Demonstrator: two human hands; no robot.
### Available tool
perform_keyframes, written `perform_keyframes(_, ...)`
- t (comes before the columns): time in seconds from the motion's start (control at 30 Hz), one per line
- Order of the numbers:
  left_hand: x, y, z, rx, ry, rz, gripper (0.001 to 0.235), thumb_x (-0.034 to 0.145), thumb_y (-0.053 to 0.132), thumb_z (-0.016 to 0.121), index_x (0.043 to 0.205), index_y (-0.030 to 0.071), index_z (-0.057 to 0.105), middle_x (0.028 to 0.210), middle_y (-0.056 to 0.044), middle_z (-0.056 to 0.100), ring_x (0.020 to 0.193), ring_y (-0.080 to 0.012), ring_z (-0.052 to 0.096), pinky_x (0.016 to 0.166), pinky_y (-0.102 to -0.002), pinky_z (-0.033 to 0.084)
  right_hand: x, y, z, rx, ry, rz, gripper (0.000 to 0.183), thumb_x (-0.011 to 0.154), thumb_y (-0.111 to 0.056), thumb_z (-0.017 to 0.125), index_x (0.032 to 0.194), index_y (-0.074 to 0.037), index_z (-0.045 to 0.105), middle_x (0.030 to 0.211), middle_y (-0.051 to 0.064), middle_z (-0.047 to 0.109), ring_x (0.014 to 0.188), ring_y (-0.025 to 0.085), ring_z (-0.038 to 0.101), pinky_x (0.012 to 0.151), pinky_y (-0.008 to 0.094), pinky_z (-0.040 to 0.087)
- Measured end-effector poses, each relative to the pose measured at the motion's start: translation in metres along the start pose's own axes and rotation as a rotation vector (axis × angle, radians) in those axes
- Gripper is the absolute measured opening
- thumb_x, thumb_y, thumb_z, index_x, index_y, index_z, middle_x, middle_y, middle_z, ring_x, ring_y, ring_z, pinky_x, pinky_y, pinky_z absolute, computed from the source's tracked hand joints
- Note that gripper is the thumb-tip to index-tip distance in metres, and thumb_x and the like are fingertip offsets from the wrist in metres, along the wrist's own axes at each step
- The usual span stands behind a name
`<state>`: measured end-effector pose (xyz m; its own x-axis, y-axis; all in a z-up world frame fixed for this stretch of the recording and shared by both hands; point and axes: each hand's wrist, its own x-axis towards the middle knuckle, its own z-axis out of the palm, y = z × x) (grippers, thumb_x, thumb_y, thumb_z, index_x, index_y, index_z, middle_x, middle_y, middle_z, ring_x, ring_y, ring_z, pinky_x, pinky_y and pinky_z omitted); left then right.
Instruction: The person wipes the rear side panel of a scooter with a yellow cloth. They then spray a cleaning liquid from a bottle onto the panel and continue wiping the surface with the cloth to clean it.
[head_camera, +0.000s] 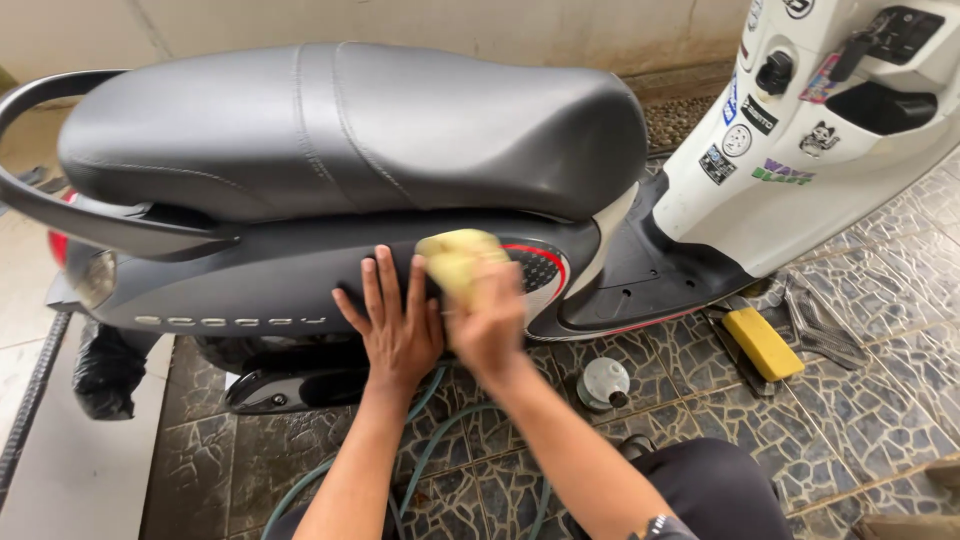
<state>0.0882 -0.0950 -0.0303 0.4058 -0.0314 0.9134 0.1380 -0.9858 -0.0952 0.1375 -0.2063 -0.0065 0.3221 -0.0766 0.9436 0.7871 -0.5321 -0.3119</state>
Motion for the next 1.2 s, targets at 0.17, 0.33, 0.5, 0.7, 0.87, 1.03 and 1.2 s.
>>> perform_keyframes(0.17,-0.006,-0.004,0.018,0.046,0.055,0.012,0.058,0.107,0.033,0.034,0.151,-0.001,0.049,0.155,-0.03,0.046,0.146,-0.0459,0.037,0.11,-0.076,0.015,-0.013,0.039,0.011,-0.013,-0.048,-0.262,0.041,0.085,-0.027,0.077,0.117,-0.002,0.072,0.082,0.008,0.057,0.068,0.025,0.059,0.058,0.038,0.056)
perform_keyframes(0.33,0.003,0.0,0.021,0.081,0.148,0.0,0.063,0.108,0.042,0.033,0.149,-0.002,0.052,0.153,-0.029,0.049,0.145,-0.0457,0.038,0.109,-0.076,0.017,-0.034,0.16,-0.037,-0.103,0.085,0.017,0.038,0.101,-0.022,0.06,0.11,0.015,0.06,0.084,0.033,0.056,0.078,0.055,0.057,0.082,0.056,0.052)
perform_keyframes(0.5,0.01,0.003,0.017,0.125,0.187,0.046,0.063,0.108,0.038,0.031,0.144,-0.007,0.055,0.146,-0.033,0.054,0.14,-0.0496,0.045,0.105,-0.077,0.024,-0.014,0.151,-0.046,-0.15,-0.064,0.37,0.05,0.102,-0.038,0.061,0.112,0.011,0.063,0.1,0.034,0.064,0.097,0.053,0.063,0.088,0.055,0.051)
perform_keyframes(0.7,0.003,0.0,0.026,0.123,0.156,0.034,0.06,0.11,0.029,0.027,0.138,-0.015,0.057,0.145,-0.037,0.054,0.138,-0.0547,0.043,0.099,-0.082,0.023,0.015,-0.017,-0.005,0.102,-0.217,-0.12,0.042,0.083,-0.03,0.08,0.118,-0.009,0.072,0.099,0.011,0.065,0.088,0.03,0.068,0.081,0.039,0.059)
perform_keyframes(0.87,0.002,-0.003,0.019,0.122,0.112,0.063,0.062,0.11,0.036,0.029,0.143,-0.012,0.053,0.15,-0.035,0.049,0.141,-0.0515,0.039,0.103,-0.079,0.021,-0.002,0.053,-0.035,0.181,-0.238,0.063,0.045,0.077,-0.023,0.082,0.119,-0.014,0.067,0.092,0.012,0.062,0.081,0.034,0.065,0.074,0.043,0.057)
perform_keyframes(1.03,0.0,0.003,0.021,0.121,0.147,0.047,0.067,0.109,0.041,0.03,0.15,-0.01,0.048,0.153,-0.036,0.045,0.144,-0.0523,0.035,0.106,-0.078,0.016,-0.054,0.148,-0.051,-0.111,-0.056,0.407,0.041,0.095,-0.031,0.063,0.126,-0.005,0.055,0.1,0.017,0.062,0.086,0.043,0.066,0.075,0.05,0.054)
perform_keyframes(1.2,-0.023,0.04,0.037,-0.023,0.051,0.223,0.053,0.105,0.027,0.033,0.15,0.009,0.055,0.159,-0.013,0.048,0.15,-0.0328,0.037,0.113,-0.078,0.006,-0.061,0.057,-0.027,0.061,-0.067,0.011,0.023,0.095,-0.017,0.058,0.106,0.002,0.062,0.091,0.021,0.063,0.075,0.043,0.065,0.072,0.05,0.058)
